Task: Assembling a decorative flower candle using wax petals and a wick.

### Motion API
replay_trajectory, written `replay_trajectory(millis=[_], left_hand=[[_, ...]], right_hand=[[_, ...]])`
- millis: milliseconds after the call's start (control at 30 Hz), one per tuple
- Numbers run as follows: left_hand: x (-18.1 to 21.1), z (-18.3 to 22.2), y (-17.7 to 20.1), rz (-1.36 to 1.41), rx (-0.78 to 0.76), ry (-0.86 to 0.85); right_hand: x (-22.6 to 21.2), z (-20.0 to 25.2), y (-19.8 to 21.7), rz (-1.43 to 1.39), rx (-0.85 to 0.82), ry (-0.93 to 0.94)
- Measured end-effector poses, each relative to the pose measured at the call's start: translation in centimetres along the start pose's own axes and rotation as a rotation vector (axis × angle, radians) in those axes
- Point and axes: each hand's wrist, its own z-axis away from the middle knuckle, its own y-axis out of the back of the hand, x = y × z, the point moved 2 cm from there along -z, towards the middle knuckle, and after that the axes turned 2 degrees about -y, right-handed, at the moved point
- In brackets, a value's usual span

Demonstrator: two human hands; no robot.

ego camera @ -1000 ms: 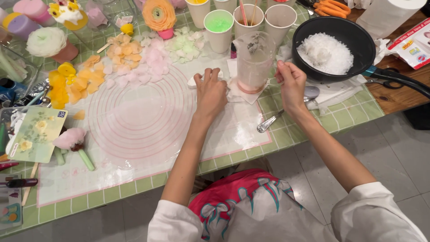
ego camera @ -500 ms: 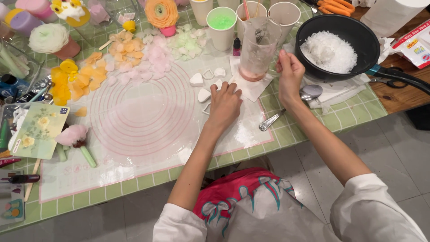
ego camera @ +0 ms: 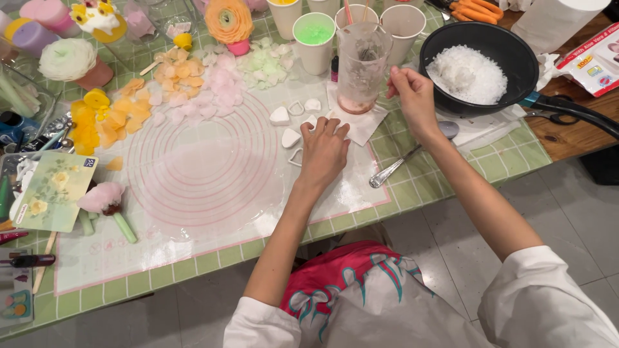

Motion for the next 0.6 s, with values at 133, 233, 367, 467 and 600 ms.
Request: replay_trajectory(millis=[133, 233, 367, 467, 600], left_hand=[[0.7, 0.0, -0.2, 0.035, 0.013, 0.006], [1.1, 0.1, -0.8, 0.016, 0.002, -0.007], [1.2, 0.5, -1.4, 0.0, -0.062, 0.009], [1.1, 0.8, -1.9, -0.002, -0.034, -0.003], [1.3, 0.6, -1.5, -0.001, -0.044, 0.005]], right_hand=[[-0.4, 0.4, -0.4, 0.043, -0.049, -0.033], [-0.6, 0.5, -1.2, 0.037, -0.058, -0.054], [-1.0, 0.9, -1.8, 0.044, -0.064, -0.081], [-0.4, 1.4, -1.6, 0.042, -0.066, -0.075], [-0.5, 1.9, -1.2, 0.032, -0.078, -0.063]])
